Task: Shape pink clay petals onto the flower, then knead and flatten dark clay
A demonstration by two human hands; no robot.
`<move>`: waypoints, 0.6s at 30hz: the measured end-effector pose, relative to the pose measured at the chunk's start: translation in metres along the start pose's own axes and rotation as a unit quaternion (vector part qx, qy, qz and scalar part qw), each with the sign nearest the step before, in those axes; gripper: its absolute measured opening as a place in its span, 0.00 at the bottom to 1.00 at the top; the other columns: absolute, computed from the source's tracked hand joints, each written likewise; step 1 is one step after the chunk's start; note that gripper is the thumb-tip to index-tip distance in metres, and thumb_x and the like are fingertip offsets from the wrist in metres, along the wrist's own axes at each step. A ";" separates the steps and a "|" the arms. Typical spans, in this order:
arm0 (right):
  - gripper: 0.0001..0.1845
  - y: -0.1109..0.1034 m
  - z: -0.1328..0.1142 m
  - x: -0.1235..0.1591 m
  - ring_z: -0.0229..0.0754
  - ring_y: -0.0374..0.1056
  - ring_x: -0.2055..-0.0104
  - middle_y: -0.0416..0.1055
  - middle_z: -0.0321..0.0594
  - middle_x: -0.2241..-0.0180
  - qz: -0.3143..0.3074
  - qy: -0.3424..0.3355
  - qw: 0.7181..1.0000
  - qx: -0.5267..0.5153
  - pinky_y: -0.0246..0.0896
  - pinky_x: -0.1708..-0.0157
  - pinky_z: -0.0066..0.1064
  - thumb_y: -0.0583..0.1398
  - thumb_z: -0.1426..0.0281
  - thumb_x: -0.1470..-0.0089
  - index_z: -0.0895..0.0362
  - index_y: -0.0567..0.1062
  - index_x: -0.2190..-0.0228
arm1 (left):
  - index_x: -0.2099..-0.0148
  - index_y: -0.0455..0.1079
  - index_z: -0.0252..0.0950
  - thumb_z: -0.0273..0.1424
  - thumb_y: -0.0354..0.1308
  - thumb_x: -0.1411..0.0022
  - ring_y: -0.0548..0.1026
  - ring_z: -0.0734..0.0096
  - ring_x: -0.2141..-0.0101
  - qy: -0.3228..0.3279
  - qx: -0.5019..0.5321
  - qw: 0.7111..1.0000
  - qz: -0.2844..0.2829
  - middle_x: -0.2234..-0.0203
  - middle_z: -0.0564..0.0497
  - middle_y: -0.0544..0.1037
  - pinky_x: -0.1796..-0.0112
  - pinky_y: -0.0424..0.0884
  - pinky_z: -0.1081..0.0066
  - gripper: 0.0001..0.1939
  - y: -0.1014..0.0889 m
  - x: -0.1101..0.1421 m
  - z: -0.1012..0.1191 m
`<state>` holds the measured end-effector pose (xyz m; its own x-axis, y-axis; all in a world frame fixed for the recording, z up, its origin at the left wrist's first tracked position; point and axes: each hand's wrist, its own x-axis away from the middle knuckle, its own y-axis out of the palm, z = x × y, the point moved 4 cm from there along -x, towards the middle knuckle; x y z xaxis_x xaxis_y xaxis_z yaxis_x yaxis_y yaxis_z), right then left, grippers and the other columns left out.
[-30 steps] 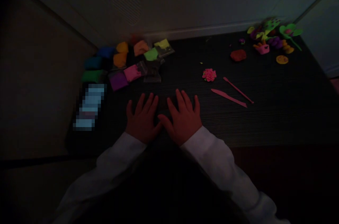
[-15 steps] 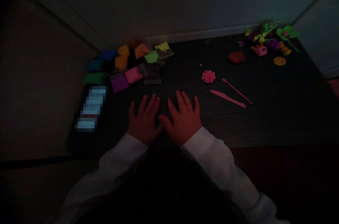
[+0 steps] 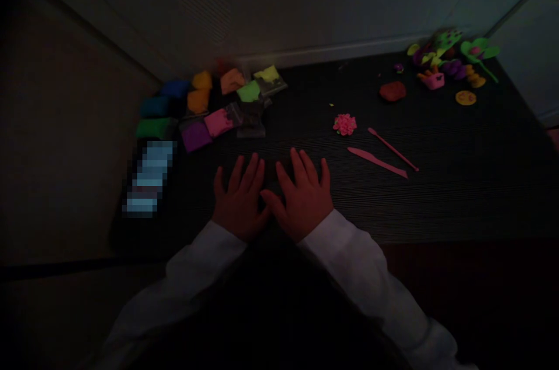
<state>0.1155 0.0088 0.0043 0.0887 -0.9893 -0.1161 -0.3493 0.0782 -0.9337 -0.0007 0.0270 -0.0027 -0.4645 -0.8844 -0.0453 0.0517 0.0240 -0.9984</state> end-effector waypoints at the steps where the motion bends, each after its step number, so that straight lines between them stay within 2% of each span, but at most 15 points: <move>1: 0.28 0.000 0.000 0.000 0.49 0.37 0.41 0.44 0.49 0.42 0.000 0.000 1.000 -0.001 0.27 0.46 0.50 0.43 0.54 0.46 0.56 0.60 0.49 | 0.40 0.43 0.33 0.44 0.42 0.45 0.41 0.54 0.42 0.002 0.000 1.000 -0.002 0.41 0.49 0.46 0.48 0.33 0.46 0.34 0.000 0.000 0.000; 7: 0.28 0.000 -0.001 0.000 0.50 0.37 0.41 0.44 0.48 0.42 0.004 -0.003 1.000 0.000 0.28 0.46 0.51 0.44 0.54 0.47 0.56 0.60 0.49 | 0.40 0.45 0.36 0.44 0.40 0.44 0.40 0.55 0.42 0.005 0.001 1.000 -0.012 0.41 0.51 0.46 0.48 0.34 0.46 0.31 0.000 -0.001 0.001; 11: 0.28 -0.001 0.001 0.001 0.50 0.38 0.41 0.46 0.48 0.43 0.026 -0.005 1.000 -0.012 0.30 0.46 0.51 0.45 0.56 0.47 0.57 0.60 0.49 | 0.40 0.44 0.29 0.45 0.41 0.44 0.43 0.56 0.42 -0.011 0.027 0.999 0.017 0.42 0.43 0.47 0.47 0.37 0.50 0.34 -0.001 -0.001 -0.005; 15: 0.25 -0.006 0.007 0.004 0.47 0.47 0.45 0.54 0.47 0.46 0.078 0.015 0.996 -0.044 0.35 0.46 0.46 0.46 0.59 0.46 0.59 0.63 0.52 | 0.42 0.45 0.24 0.39 0.43 0.43 0.51 0.58 0.44 -0.089 0.061 0.991 0.079 0.45 0.38 0.56 0.47 0.44 0.56 0.32 -0.003 0.004 -0.023; 18: 0.21 -0.009 0.014 0.009 0.45 0.54 0.50 0.62 0.44 0.52 0.103 0.023 0.993 -0.056 0.39 0.47 0.44 0.49 0.62 0.47 0.58 0.67 0.55 | 0.44 0.52 0.27 0.34 0.43 0.43 0.58 0.59 0.48 -0.108 0.072 0.988 0.083 0.50 0.39 0.63 0.48 0.48 0.57 0.26 -0.003 0.010 -0.032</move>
<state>0.1322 0.0009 0.0071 -0.0376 -0.9588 -0.2816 -0.4566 0.2672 -0.8486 -0.0339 0.0335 -0.0016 -0.2411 -0.9528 -0.1846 0.2444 0.1245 -0.9617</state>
